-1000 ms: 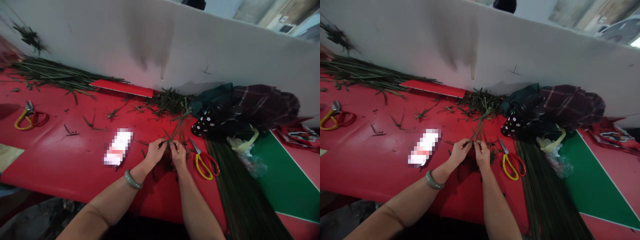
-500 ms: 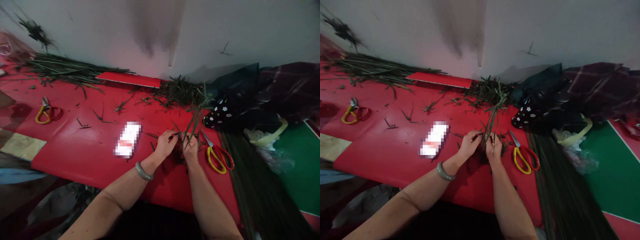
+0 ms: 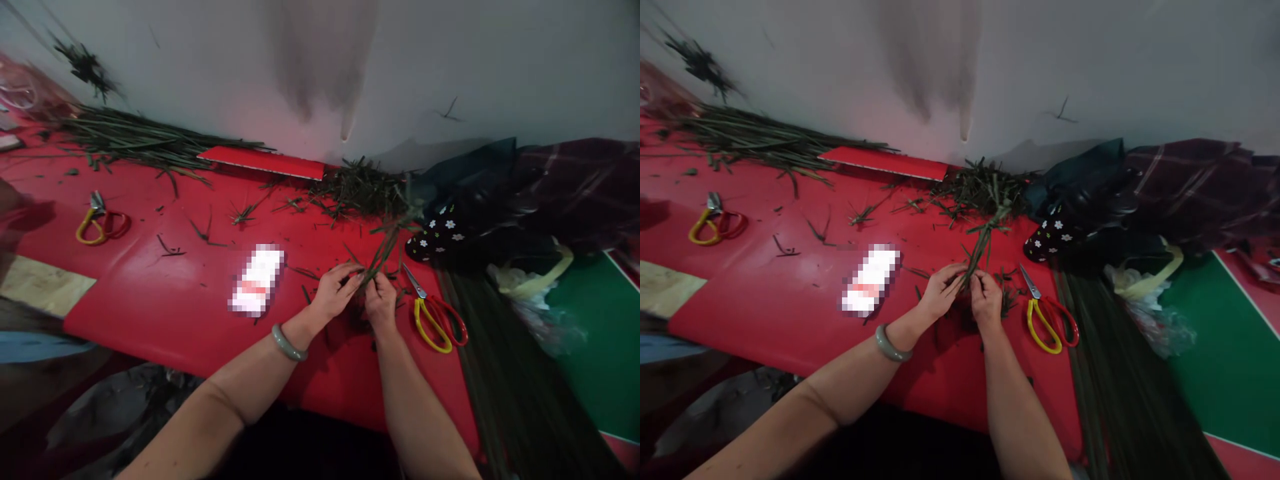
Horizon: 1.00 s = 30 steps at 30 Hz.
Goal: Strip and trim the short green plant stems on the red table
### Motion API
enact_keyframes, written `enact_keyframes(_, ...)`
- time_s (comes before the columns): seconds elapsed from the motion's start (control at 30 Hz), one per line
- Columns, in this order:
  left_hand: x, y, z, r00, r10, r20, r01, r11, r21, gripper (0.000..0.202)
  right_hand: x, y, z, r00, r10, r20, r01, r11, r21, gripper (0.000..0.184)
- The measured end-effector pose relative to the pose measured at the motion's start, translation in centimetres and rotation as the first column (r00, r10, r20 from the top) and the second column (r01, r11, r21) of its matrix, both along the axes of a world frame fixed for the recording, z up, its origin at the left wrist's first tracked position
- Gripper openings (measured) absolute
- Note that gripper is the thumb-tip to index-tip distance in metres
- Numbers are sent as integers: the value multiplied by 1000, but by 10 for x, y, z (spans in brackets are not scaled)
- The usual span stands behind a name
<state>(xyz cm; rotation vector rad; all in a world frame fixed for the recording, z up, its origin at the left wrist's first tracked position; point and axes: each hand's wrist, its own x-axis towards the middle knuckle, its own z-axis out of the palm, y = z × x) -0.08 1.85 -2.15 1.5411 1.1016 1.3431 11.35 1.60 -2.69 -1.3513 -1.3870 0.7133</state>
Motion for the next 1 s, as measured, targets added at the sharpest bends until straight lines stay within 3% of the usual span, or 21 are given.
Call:
enact_keyframes(0.2, 0, -1, 3, 1000, -21, -12, 20, 998, -67, 28, 0, -2, 2, 999, -4, 47, 4, 1000, -8, 24)
enact_keyframes(0.47, 1, -2, 2, 1000, -10, 1, 10, 998, -64, 27, -1, -2, 3, 997, 3, 76, -7, 999, 41, 26)
enact_keyframes(0.73, 0, -1, 5, 998, -56, -23, 54, 997, -58, 28, 2, -3, 2, 989, -84, 125, 78, 995, 55, 22)
enact_keyframes(1.0, 0, -3, 3, 997, 31, -72, -33, 999, -27, 30, 2, -3, 1, 999, 7, 48, -10, 999, 53, 20)
